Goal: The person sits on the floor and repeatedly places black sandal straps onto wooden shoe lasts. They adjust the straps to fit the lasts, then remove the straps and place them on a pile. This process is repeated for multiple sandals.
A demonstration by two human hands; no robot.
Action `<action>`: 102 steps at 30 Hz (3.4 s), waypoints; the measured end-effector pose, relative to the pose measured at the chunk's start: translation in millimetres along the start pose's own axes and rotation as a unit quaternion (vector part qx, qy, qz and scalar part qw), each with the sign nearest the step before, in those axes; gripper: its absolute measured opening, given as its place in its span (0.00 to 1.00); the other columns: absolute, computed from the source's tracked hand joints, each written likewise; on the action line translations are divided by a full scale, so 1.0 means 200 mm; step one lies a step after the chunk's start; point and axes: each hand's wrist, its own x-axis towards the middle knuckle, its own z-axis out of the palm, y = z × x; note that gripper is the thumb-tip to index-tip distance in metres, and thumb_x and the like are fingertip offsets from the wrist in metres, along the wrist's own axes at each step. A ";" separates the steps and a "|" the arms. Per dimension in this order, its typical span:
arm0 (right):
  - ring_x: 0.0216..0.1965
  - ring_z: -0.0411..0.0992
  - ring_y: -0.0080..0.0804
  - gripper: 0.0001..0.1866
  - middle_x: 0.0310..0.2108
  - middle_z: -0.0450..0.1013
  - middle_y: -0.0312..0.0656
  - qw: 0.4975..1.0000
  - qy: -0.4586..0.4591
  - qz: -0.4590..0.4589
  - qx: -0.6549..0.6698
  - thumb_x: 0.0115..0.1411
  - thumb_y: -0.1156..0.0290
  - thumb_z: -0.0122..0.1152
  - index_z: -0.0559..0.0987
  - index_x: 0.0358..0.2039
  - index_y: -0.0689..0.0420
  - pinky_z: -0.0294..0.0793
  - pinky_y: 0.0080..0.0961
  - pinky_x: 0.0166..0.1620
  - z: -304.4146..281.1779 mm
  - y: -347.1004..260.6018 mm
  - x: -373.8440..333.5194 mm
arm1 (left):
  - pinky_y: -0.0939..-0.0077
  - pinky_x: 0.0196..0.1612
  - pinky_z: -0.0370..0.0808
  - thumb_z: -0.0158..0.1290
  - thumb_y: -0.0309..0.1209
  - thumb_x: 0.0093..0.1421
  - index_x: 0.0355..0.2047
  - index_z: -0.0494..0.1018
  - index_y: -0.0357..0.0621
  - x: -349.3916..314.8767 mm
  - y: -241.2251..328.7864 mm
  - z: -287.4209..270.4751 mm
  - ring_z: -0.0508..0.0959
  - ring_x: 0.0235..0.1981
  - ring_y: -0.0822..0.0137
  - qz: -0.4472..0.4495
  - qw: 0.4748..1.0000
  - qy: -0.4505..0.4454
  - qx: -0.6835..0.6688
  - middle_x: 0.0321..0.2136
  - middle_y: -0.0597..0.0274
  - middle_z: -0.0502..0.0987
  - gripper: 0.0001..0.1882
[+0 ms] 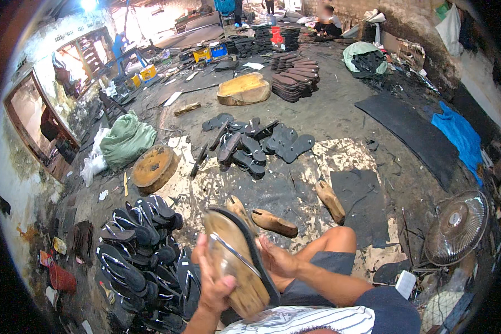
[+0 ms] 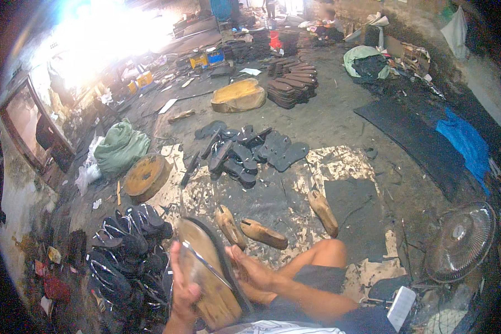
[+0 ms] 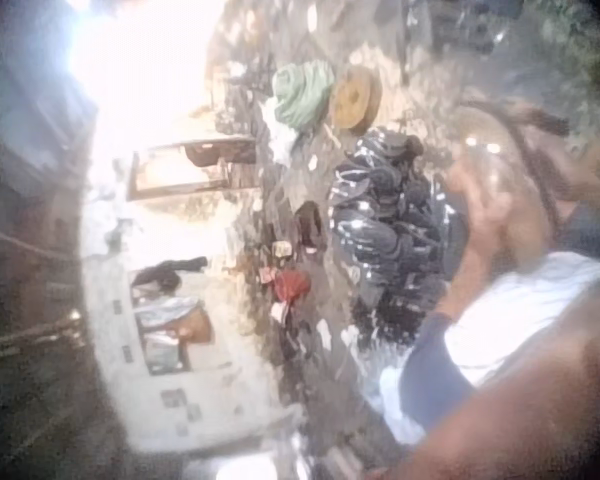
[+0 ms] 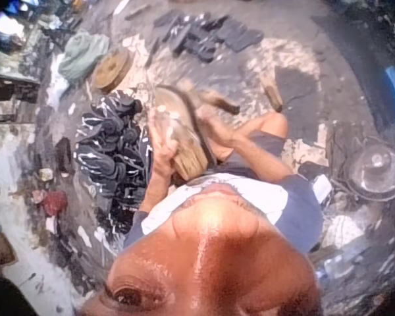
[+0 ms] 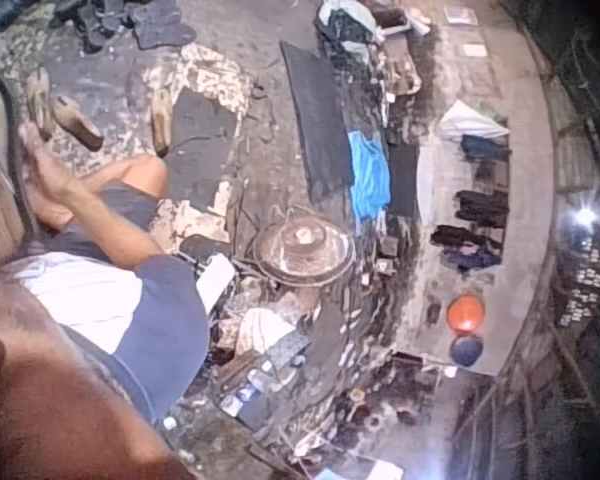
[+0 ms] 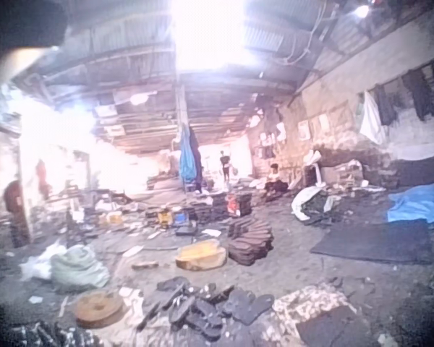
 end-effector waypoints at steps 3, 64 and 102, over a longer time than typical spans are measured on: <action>0.68 0.58 0.47 0.46 0.68 0.56 0.56 0.995 -0.038 0.079 0.055 0.66 0.31 0.34 0.53 0.71 0.57 0.66 0.47 0.64 0.01 0.23 -0.11 | 0.51 0.66 0.64 0.64 0.41 0.46 0.73 0.32 0.54 0.12 0.06 0.06 0.65 0.64 0.48 0.087 0.992 -0.003 -0.086 0.67 0.48 0.54 0.63; 0.50 0.75 0.33 0.31 0.49 0.78 0.48 0.888 0.136 -0.042 -0.437 0.60 0.59 0.68 0.72 0.59 0.64 0.73 0.31 0.55 -0.22 -0.02 0.10 | 0.71 0.56 0.71 0.47 0.35 0.71 0.61 0.67 0.35 -0.48 0.07 -1.23 0.74 0.50 0.67 0.048 0.797 0.454 0.395 0.50 0.52 0.76 0.22; 0.73 0.44 0.58 0.37 0.73 0.47 0.45 0.381 0.415 0.069 -0.823 0.59 0.66 0.60 0.60 0.68 0.42 0.42 0.82 0.62 -2.13 -1.16 2.51 | 0.37 0.70 0.36 0.55 0.41 0.60 0.66 0.63 0.52 1.61 -1.30 -1.54 0.44 0.72 0.39 -0.015 0.670 0.015 0.742 0.70 0.44 0.51 0.33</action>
